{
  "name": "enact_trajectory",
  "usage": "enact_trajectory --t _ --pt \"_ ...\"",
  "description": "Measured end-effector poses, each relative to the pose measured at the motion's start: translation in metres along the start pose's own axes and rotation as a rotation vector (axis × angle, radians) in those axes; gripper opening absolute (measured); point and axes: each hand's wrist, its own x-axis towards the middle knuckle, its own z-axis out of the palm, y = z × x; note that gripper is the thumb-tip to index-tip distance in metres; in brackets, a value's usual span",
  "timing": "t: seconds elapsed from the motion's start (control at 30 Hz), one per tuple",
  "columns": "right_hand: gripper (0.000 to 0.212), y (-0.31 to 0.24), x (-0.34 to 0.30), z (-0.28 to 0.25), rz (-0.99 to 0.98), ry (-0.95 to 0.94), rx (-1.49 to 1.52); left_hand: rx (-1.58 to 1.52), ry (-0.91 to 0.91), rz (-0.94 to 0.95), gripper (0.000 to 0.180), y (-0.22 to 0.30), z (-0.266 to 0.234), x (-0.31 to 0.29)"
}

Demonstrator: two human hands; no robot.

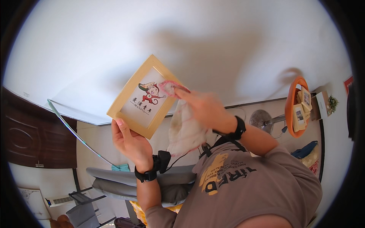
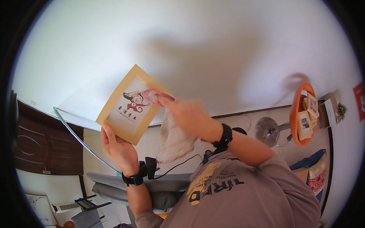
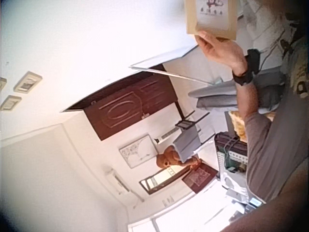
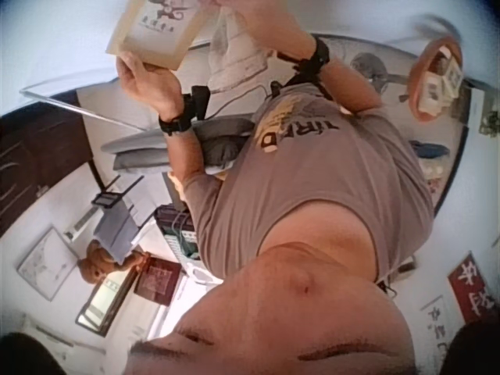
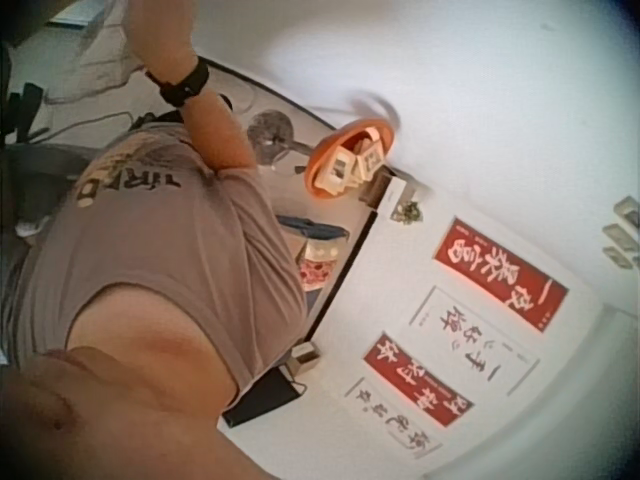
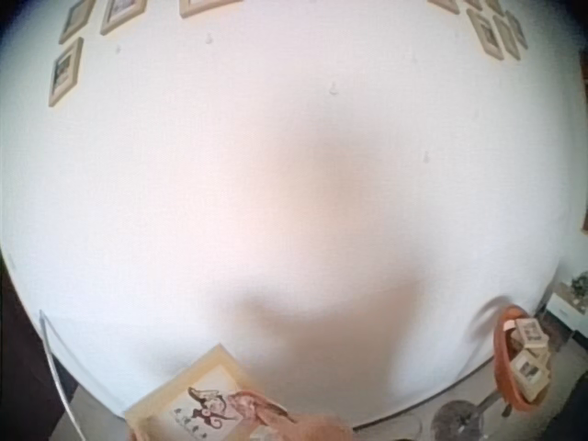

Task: The person wipes the front and back of a wooden picture frame using a cloth and then hangs it on a wall hook.

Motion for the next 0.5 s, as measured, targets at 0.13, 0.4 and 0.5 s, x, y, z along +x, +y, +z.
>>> enact_trajectory --t 0.13,0.4,0.5 --pt "0.038 0.024 0.006 -0.009 -0.002 0.13 0.006 -0.012 0.046 -0.015 0.031 0.001 0.004 -0.001" --pt "0.041 0.02 0.01 -0.037 0.521 0.13 1.457 -0.163 0.13 -0.136 0.036 0.008 0.002 0.008" --pt "0.047 0.0 0.01 -0.03 0.469 -0.011 1.655 -0.2 0.063 -0.212 0.036 0.007 0.006 0.004"
